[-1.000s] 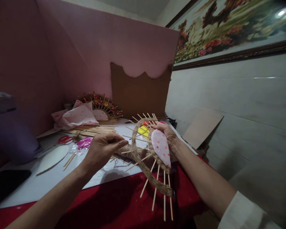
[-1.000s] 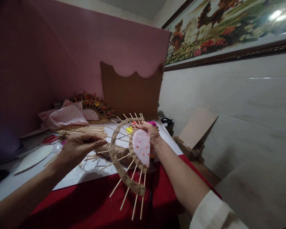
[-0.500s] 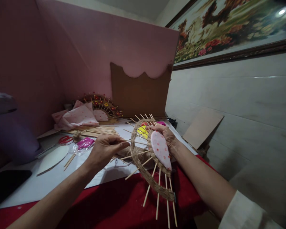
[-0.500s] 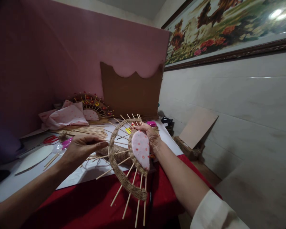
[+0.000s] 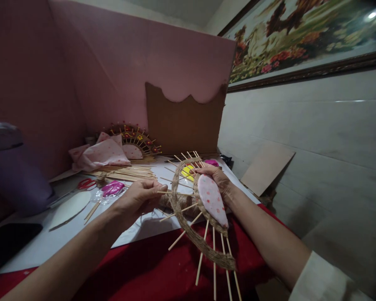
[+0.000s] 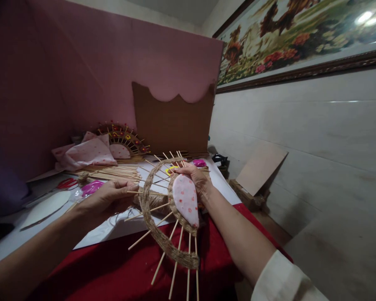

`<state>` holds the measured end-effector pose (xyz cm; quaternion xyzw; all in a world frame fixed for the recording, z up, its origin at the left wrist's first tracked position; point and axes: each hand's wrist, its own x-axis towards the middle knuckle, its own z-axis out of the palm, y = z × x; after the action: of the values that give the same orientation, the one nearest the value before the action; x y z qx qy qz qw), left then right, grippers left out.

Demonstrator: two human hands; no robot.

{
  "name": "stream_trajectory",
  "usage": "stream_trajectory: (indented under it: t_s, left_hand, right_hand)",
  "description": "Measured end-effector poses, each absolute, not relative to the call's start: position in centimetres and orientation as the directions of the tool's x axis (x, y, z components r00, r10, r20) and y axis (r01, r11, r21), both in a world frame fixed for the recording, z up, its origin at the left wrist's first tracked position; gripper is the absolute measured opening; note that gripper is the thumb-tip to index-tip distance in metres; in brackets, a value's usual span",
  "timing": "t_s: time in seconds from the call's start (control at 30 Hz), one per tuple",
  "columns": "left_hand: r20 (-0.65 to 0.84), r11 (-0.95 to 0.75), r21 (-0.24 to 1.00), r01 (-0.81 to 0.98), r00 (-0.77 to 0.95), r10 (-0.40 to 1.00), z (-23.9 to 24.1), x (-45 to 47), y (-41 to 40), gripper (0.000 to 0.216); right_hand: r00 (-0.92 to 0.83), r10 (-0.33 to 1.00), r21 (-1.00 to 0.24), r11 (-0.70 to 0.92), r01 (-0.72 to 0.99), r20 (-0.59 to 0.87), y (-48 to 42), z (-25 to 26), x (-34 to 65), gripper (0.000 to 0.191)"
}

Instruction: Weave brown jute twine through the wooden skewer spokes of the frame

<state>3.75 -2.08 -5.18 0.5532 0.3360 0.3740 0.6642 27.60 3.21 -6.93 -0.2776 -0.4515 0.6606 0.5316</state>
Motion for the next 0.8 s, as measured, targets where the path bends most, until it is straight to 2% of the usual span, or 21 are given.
stream_trajectory:
  t_s: [0.13, 0.27, 0.43, 0.5, 0.57, 0.63, 0.7, 0.8]
  left_hand:
    - [-0.068, 0.188, 0.967, -0.174, 0.533, 0.843, -5.1, 3.6, -2.1, 0.036]
    - [-0.054, 0.144, 0.977, -0.156, 0.471, 0.880, -5.0, 3.5, -2.0, 0.032]
    - [0.023, -0.001, 0.998, -0.059, 0.366, 0.930, -4.6, 3.9, -2.5, 0.023]
    - [0.130, -0.157, 0.986, 0.063, 0.311, 0.941, -4.4, 4.1, -2.8, 0.019]
    - [0.309, -0.377, 0.894, 0.241, 0.276, 0.910, -4.4, 4.2, -3.0, 0.016]
    - [0.473, -0.547, 0.728, 0.413, 0.274, 0.837, -4.6, 4.2, -3.0, 0.014]
    - [0.538, -0.592, 0.611, 0.525, 0.273, 0.797, -4.7, 4.0, -2.9, 0.015]
    - [0.520, -0.556, 0.589, 0.586, 0.253, 0.816, -4.7, 3.8, -2.8, 0.020]
  right_hand:
    - [-0.299, 0.949, -0.902, -0.045, -0.430, 0.095, 3.4, -7.1, 27.5, 0.023]
    - [-0.293, 0.953, -0.905, -0.058, -0.421, 0.075, 3.4, -7.2, 27.4, 0.022]
    - [-0.299, 0.952, -0.914, -0.069, -0.400, 0.060, 3.7, -7.6, 27.7, 0.014]
    - [-0.318, 0.947, -0.919, -0.075, -0.387, 0.057, 4.0, -7.8, 27.8, 0.017]
    - [-0.340, 0.939, -0.923, -0.080, -0.377, 0.057, 4.2, -8.0, 27.8, 0.023]
    - [-0.365, 0.929, -0.925, -0.089, -0.370, 0.056, 4.3, -8.0, 27.8, 0.028]
    - [-0.383, 0.922, -0.926, -0.099, -0.364, 0.052, 4.2, -8.0, 27.7, 0.031]
    - [-0.417, 0.907, -0.931, -0.107, -0.350, 0.053, 3.8, -7.7, 27.6, 0.032]
